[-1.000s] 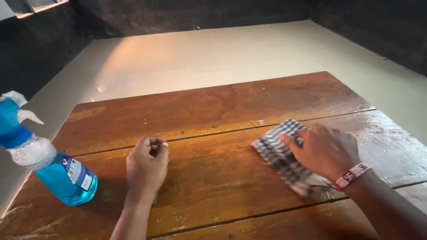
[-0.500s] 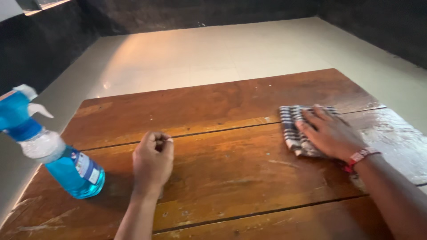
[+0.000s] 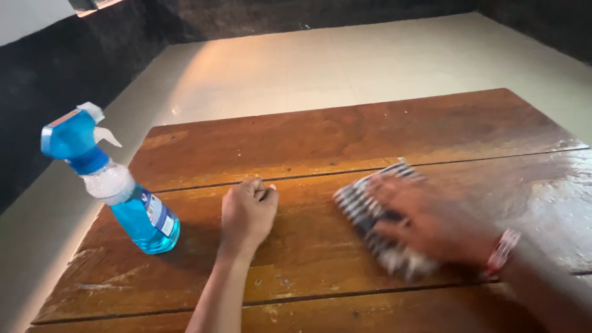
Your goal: The person cleans a wooden table by spraying a blue cleaning liquid and wiping the surface with a striped cloth. They repeatedly spray and wipe different sections of the table throughout the video.
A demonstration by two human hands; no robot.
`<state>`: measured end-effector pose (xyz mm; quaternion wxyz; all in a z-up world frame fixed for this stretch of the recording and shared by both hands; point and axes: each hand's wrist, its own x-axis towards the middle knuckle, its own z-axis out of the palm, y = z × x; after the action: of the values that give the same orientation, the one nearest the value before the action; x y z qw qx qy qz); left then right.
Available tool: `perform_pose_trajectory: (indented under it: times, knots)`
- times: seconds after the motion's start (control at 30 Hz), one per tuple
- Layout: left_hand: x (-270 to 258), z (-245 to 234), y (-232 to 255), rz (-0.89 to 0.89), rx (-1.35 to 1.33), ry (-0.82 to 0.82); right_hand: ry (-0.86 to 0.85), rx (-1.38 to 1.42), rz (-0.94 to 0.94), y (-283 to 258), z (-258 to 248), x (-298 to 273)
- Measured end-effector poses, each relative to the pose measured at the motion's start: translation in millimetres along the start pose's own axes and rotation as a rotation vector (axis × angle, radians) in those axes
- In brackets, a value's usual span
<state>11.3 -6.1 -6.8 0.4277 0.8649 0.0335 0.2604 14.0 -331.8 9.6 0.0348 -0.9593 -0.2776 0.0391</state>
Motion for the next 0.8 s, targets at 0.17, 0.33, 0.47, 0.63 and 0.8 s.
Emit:
perform_pose_trajectory:
  times: [0.17, 0.33, 0.47, 0.63, 0.8]
  knots:
    - [-1, 0, 4, -0.014, -0.022, -0.003, 0.103, -0.086, 0.529, 93, -6, 0]
    - [-1, -2, 7, -0.017, 0.005, -0.02, 0.069, -0.03, 0.433, 86, -4, -10]
    - [-1, -2, 8, 0.0, 0.014, -0.014, -0.001, -0.081, 0.036, 28, -2, -8]
    - [-2, -4, 9, -0.012, 0.016, -0.019, -0.111, -0.04, 0.057, -7, -11, -11]
    - [-2, -2, 8, -0.007, 0.017, -0.013, 0.017, 0.083, 0.437, 72, -19, -7]
